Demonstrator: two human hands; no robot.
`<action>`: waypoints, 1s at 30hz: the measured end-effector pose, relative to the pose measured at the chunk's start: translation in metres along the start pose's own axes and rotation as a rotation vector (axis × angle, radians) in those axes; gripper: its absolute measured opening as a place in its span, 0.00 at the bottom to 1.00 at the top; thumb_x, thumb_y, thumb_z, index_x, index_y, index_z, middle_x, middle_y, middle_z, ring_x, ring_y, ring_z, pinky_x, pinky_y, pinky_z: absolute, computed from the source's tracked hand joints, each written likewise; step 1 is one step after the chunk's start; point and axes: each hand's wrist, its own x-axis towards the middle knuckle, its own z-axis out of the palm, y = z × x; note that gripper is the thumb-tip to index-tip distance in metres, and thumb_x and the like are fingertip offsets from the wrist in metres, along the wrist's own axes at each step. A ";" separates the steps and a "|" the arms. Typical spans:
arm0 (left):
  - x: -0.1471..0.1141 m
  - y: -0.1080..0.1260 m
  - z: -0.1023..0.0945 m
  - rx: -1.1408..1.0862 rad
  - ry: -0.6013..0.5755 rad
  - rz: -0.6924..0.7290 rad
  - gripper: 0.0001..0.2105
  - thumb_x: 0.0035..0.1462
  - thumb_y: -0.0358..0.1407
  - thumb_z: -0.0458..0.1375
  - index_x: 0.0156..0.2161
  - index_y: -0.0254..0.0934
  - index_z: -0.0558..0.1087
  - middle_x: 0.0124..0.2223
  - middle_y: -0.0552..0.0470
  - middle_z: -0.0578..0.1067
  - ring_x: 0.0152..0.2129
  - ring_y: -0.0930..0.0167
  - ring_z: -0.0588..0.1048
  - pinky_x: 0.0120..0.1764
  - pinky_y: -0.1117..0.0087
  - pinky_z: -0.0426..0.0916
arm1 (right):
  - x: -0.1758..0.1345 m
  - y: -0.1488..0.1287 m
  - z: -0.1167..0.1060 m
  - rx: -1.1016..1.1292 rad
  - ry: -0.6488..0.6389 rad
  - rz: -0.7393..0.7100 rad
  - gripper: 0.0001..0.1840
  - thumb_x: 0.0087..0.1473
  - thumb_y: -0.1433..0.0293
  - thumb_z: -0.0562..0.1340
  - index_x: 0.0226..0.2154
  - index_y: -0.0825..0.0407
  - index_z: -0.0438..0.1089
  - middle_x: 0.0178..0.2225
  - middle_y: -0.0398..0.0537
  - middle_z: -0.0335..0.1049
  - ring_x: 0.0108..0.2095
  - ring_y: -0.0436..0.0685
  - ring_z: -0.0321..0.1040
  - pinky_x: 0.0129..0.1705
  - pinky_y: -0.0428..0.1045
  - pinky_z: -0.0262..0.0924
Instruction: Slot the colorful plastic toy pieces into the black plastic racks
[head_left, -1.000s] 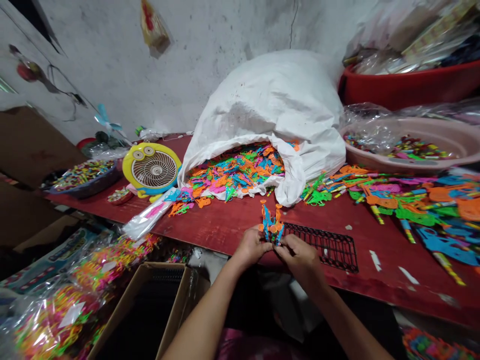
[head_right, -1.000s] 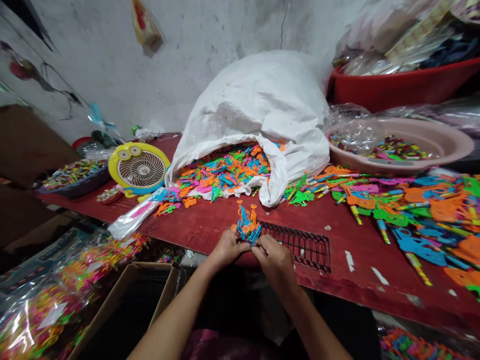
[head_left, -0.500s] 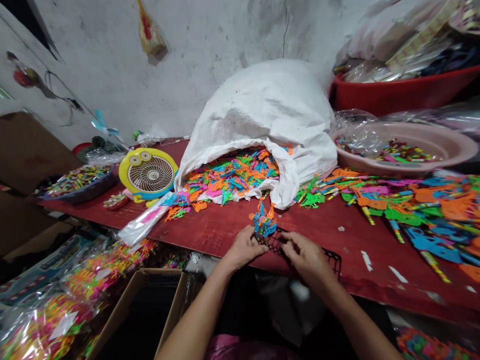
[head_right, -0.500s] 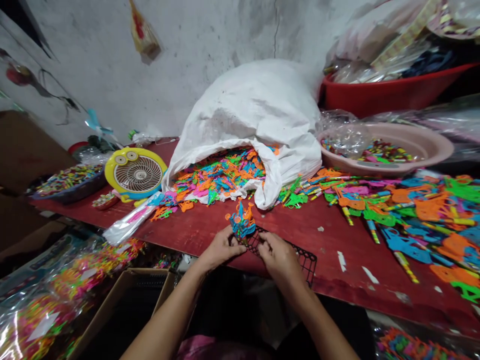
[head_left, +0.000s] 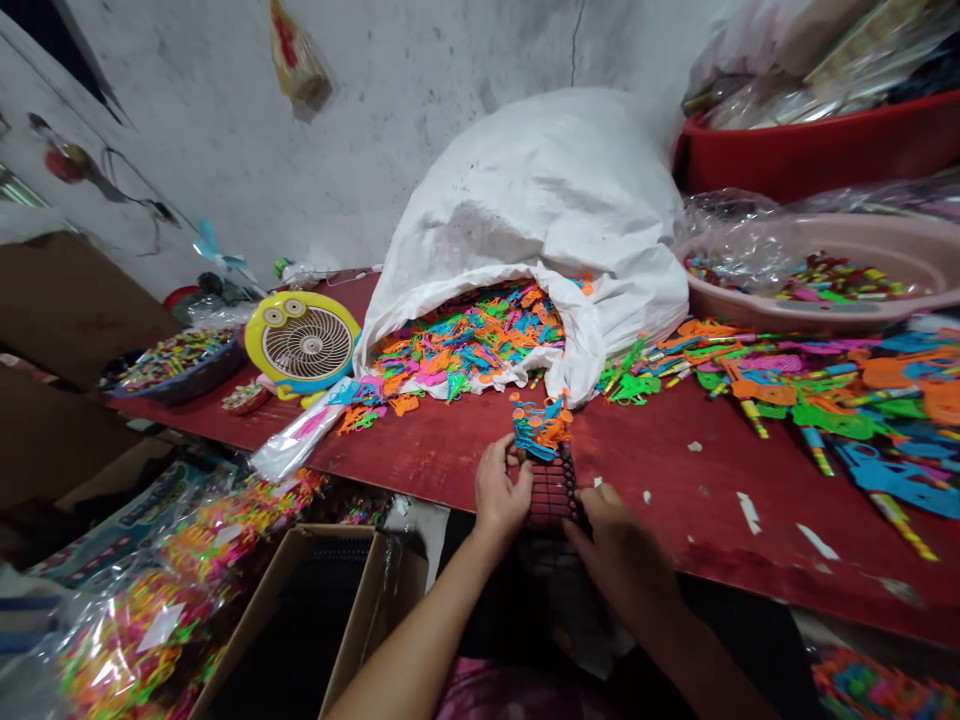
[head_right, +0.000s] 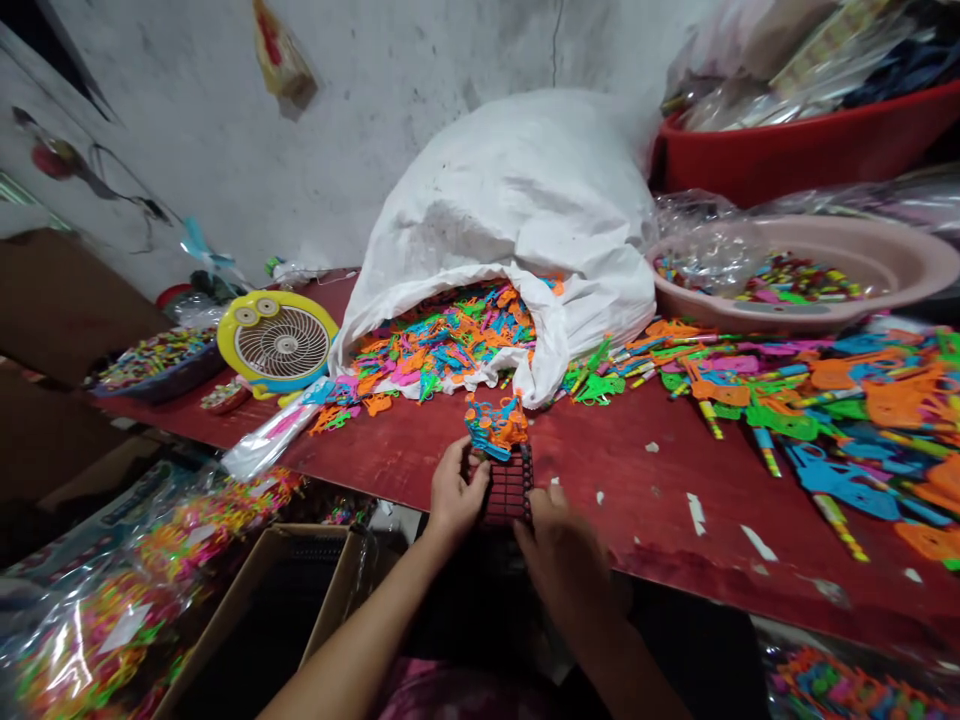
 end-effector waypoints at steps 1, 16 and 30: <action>0.001 0.000 -0.001 0.032 -0.015 0.024 0.23 0.52 0.33 0.62 0.54 0.36 0.66 0.43 0.48 0.74 0.38 0.69 0.73 0.46 0.65 0.68 | -0.002 -0.002 0.001 0.020 -0.004 0.006 0.04 0.57 0.71 0.56 0.30 0.49 0.63 0.31 0.46 0.66 0.30 0.56 0.65 0.29 0.50 0.50; 0.019 0.033 -0.006 -0.048 -0.123 0.074 0.21 0.58 0.45 0.60 0.53 0.38 0.67 0.45 0.49 0.77 0.39 0.68 0.74 0.44 0.68 0.68 | 0.061 0.036 0.021 0.453 0.138 0.013 0.24 0.51 0.67 0.57 0.52 0.53 0.65 0.46 0.55 0.72 0.44 0.62 0.68 0.48 0.57 0.63; 0.023 0.035 -0.008 0.064 -0.133 0.091 0.10 0.63 0.42 0.54 0.43 0.39 0.72 0.38 0.53 0.77 0.34 0.71 0.74 0.37 0.73 0.65 | 0.059 0.027 0.027 0.247 0.185 0.073 0.13 0.55 0.67 0.57 0.43 0.52 0.68 0.37 0.52 0.72 0.39 0.62 0.66 0.41 0.53 0.58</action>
